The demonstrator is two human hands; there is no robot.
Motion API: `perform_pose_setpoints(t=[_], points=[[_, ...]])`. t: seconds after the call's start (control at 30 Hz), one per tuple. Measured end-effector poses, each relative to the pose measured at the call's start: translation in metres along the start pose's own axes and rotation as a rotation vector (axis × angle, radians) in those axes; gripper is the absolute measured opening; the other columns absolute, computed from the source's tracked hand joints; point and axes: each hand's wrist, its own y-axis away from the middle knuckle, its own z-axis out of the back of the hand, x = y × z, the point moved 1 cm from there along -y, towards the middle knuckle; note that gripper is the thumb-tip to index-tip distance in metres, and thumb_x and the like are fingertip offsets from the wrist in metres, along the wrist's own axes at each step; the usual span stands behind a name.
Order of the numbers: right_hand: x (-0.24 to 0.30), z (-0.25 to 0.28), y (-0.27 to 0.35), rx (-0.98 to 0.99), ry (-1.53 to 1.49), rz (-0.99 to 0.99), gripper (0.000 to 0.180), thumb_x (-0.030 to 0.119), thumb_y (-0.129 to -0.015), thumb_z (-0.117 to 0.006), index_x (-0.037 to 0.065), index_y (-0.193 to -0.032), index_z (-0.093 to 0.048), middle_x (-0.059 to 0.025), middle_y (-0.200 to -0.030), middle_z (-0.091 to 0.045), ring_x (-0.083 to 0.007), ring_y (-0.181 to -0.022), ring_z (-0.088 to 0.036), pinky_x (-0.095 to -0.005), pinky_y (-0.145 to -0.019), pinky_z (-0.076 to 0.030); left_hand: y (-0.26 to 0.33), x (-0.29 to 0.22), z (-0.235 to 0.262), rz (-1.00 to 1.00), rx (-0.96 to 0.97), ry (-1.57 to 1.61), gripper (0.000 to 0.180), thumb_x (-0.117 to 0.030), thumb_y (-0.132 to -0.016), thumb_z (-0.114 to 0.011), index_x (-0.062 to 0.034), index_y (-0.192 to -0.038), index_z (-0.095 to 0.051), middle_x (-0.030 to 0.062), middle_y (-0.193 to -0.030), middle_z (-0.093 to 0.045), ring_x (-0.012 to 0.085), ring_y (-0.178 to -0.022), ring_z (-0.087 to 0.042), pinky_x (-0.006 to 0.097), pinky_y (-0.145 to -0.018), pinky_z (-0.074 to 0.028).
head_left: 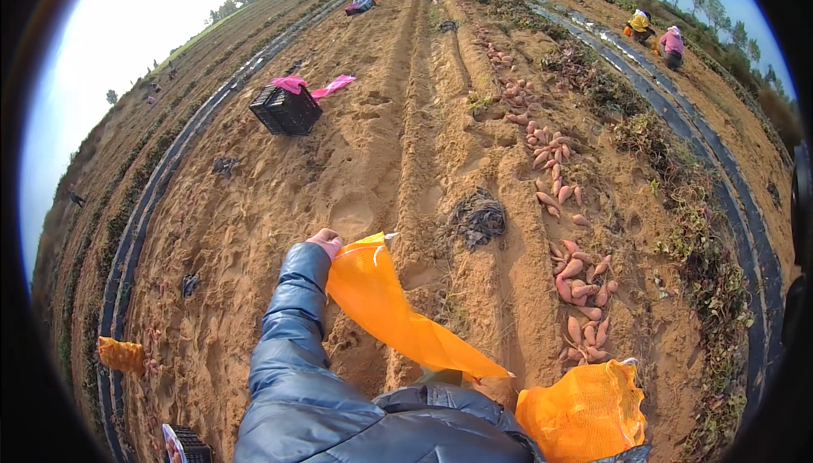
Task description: The person picks up sweet potatoes from the ground and places them into a yellow mesh bag held by another person. The person repeatedly gathers sweet potatoes by hand and transfers them into the bag throughout the clip.
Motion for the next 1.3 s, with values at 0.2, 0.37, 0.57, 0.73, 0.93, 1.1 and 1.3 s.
perform_pose_setpoints(t=[0.2, 0.37, 0.57, 0.73, 0.93, 1.1, 1.3], points=[[0.284, 0.012, -0.116, 0.269, -0.829, -0.053, 0.033, -0.006, -0.081, -0.060, 0.000, -0.113, -0.068, -0.0091, -0.102, -0.067, -0.0212, -0.092, -0.063, -0.0327, -0.085, -0.050, -0.067, 0.139, -0.144, -0.206, 0.422, -0.543, 0.039, -0.024, -0.096, -0.046, -0.0174, -0.134, -0.055, 0.0120, -0.143, -0.048, 0.0287, -0.128, -0.048, 0.038, -0.111, -0.037], [0.638, -0.029, -0.271, 0.244, -0.856, 0.019, 0.018, 0.008, -0.088, -0.061, -0.002, -0.103, -0.067, -0.0112, -0.091, -0.069, -0.0269, -0.080, -0.067, -0.0414, -0.071, -0.054, -0.007, 0.212, -0.167, 0.158, 0.507, 0.057, 0.039, -0.029, -0.093, -0.055, -0.0141, -0.129, -0.059, 0.0115, -0.127, -0.061, 0.0258, -0.118, -0.056, 0.039, -0.102, -0.045], [1.064, 0.104, -0.214, -0.004, -1.339, 1.021, 0.029, 0.023, -0.088, -0.069, 0.001, -0.107, -0.070, -0.0017, -0.091, -0.068, -0.0120, -0.076, -0.060, -0.0283, -0.074, -0.049, 0.074, 0.256, -0.168, 0.645, 0.403, 0.516, 0.040, -0.030, -0.093, -0.056, -0.0139, -0.129, -0.059, 0.0113, -0.127, -0.061, 0.0251, -0.117, -0.056, 0.038, -0.101, -0.045], [1.171, 0.212, -0.106, -0.570, -0.985, 1.548, 0.031, 0.032, -0.087, -0.067, 0.002, -0.095, -0.066, -0.0120, -0.082, -0.064, -0.0243, -0.076, -0.059, -0.0368, -0.073, -0.048, 0.105, 0.252, -0.194, 0.735, 0.429, 0.634, 0.040, -0.030, -0.093, -0.057, -0.0137, -0.129, -0.059, 0.0111, -0.126, -0.061, 0.0246, -0.116, -0.057, 0.038, -0.100, -0.046], [1.139, 0.117, -0.130, -0.568, -0.256, 1.342, 0.061, 0.034, -0.089, -0.065, 0.006, -0.141, -0.047, -0.0155, -0.126, -0.062, -0.0240, -0.113, -0.061, -0.0322, -0.094, -0.048, 0.074, 0.222, -0.183, 0.588, 0.481, 0.561, 0.041, -0.031, -0.092, -0.058, -0.0135, -0.130, -0.059, 0.0109, -0.126, -0.061, 0.0239, -0.115, -0.057, 0.037, -0.099, -0.046], [0.976, 0.003, -0.189, 0.390, -0.279, 1.162, 0.054, 0.036, -0.087, -0.064, 0.007, -0.132, -0.057, -0.0153, -0.127, -0.063, -0.0271, -0.115, -0.060, -0.0341, -0.098, -0.046, -0.022, 0.106, -0.144, 0.169, 0.467, 0.454, 0.042, -0.031, -0.092, -0.059, -0.0133, -0.130, -0.059, 0.0107, -0.125, -0.062, 0.0233, -0.114, -0.057, 0.037, -0.098, -0.046], [0.646, -0.131, -0.155, 0.623, -0.451, 0.288, 0.060, 0.032, -0.084, -0.069, 0.004, -0.134, -0.055, -0.0143, -0.129, -0.061, -0.0212, -0.118, -0.057, -0.0314, -0.100, -0.043, -0.075, -0.184, -0.115, -0.402, 0.602, 0.641, 0.043, -0.032, -0.091, -0.060, -0.0131, -0.130, -0.059, 0.0105, -0.125, -0.062, 0.0226, -0.113, -0.057, 0.036, -0.098, -0.047]])
